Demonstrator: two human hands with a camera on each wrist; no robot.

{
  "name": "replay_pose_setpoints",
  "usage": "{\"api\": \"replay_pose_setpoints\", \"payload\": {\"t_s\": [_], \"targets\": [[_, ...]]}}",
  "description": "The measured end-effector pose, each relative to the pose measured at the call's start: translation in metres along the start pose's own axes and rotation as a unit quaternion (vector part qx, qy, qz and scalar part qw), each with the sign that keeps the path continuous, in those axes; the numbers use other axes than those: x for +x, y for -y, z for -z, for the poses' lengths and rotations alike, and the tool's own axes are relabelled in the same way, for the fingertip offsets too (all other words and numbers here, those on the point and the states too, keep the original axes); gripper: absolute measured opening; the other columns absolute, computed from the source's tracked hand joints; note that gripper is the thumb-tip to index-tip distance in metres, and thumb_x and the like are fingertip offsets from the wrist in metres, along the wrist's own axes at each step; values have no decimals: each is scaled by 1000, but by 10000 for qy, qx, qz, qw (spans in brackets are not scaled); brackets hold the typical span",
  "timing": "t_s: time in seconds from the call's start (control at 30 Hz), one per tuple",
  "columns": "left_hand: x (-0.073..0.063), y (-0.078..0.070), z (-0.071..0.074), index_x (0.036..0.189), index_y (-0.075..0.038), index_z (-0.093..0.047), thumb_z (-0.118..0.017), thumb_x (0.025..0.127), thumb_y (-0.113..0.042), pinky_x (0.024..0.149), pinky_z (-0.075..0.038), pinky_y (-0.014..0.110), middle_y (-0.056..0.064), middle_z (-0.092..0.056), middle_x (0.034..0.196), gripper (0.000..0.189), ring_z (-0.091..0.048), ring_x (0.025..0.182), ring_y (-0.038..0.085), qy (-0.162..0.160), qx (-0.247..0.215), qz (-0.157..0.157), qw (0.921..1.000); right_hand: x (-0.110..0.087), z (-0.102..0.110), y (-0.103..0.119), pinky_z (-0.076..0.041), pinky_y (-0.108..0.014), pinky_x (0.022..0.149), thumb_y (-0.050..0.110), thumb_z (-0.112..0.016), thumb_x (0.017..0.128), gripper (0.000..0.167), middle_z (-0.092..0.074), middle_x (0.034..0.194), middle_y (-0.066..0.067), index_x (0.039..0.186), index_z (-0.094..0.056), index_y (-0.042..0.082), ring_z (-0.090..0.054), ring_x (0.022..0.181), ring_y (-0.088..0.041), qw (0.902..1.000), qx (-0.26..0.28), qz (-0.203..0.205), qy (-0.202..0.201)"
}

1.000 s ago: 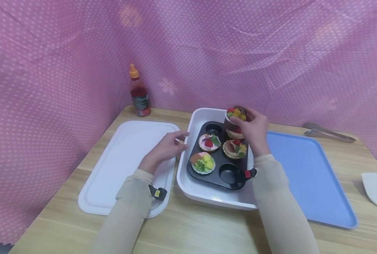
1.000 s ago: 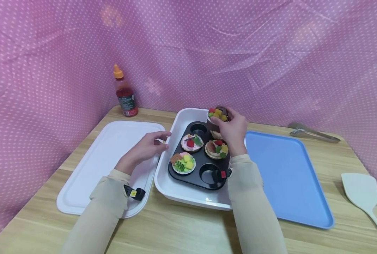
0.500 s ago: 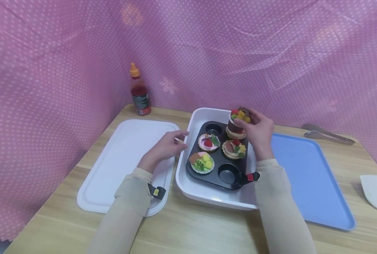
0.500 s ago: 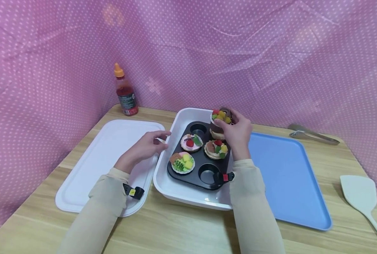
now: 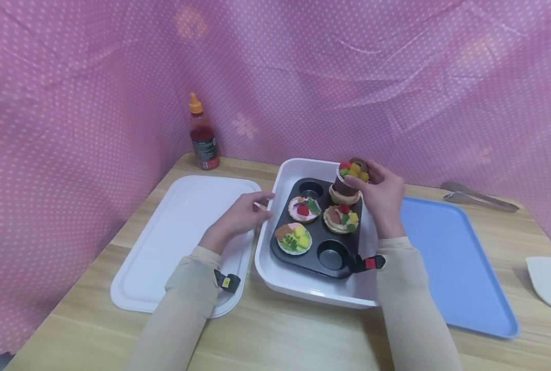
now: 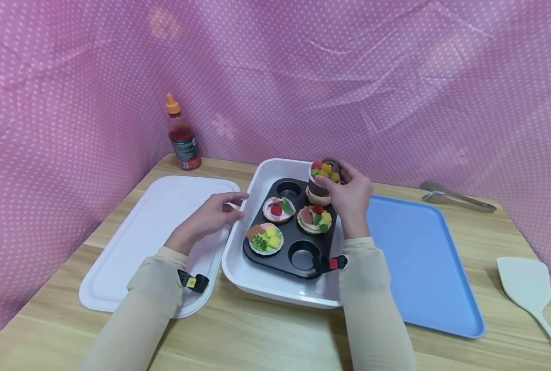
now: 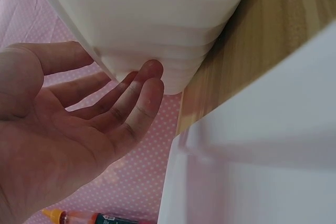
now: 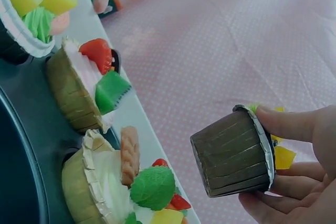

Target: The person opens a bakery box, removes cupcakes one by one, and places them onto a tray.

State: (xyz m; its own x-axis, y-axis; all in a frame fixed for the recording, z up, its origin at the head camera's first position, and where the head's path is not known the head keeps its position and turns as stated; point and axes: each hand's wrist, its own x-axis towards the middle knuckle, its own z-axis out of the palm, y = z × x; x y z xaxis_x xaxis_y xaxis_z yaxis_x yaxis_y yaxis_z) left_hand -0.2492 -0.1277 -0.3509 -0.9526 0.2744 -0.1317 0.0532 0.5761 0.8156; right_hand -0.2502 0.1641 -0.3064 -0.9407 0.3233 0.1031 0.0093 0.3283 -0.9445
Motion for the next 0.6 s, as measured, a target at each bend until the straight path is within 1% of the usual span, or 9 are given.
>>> {"api": "replay_pose_setpoints", "payload": {"t_s": [0.13, 0.23, 0.43, 0.6], "targets": [[-1, -1, 0, 148, -14, -51, -64, 97, -15, 86, -57, 36, 16, -57, 138, 53, -62, 115, 29, -10, -11, 2, 10000, 1, 3, 1, -44, -36, 113, 27, -84, 83, 74, -56, 147, -7, 147, -52, 12, -54, 137, -18, 9999, 56, -114, 7], [-1, -2, 1, 148, -15, -50, -64, 97, -15, 87, -57, 36, 16, -57, 138, 53, -62, 116, 29, -4, 16, 18, 10000, 2, 6, 3, -43, -36, 114, 27, -85, 82, 75, -55, 147, -8, 148, -51, 12, -53, 138, -18, 9997, 166, -161, -16], [0, -1, 1, 148, -16, -50, -64, 97, -17, 89, -57, 38, 15, -57, 139, 53, -61, 118, 29, 14, 96, 13, 10000, 1, 14, 8, -42, -37, 116, 28, -86, 82, 73, -56, 146, -7, 146, -54, 14, -53, 138, -18, 9996, 209, -192, -47], [0, -1, 1, 149, -16, -50, -64, 97, -18, 90, -56, 38, 15, -57, 140, 53, -62, 118, 29, 40, 94, 5, 9999, 1, 22, 11, -41, -38, 116, 28, -86, 82, 73, -57, 145, -9, 146, -54, 13, -53, 138, -19, 9995, 275, -154, -50]]}}
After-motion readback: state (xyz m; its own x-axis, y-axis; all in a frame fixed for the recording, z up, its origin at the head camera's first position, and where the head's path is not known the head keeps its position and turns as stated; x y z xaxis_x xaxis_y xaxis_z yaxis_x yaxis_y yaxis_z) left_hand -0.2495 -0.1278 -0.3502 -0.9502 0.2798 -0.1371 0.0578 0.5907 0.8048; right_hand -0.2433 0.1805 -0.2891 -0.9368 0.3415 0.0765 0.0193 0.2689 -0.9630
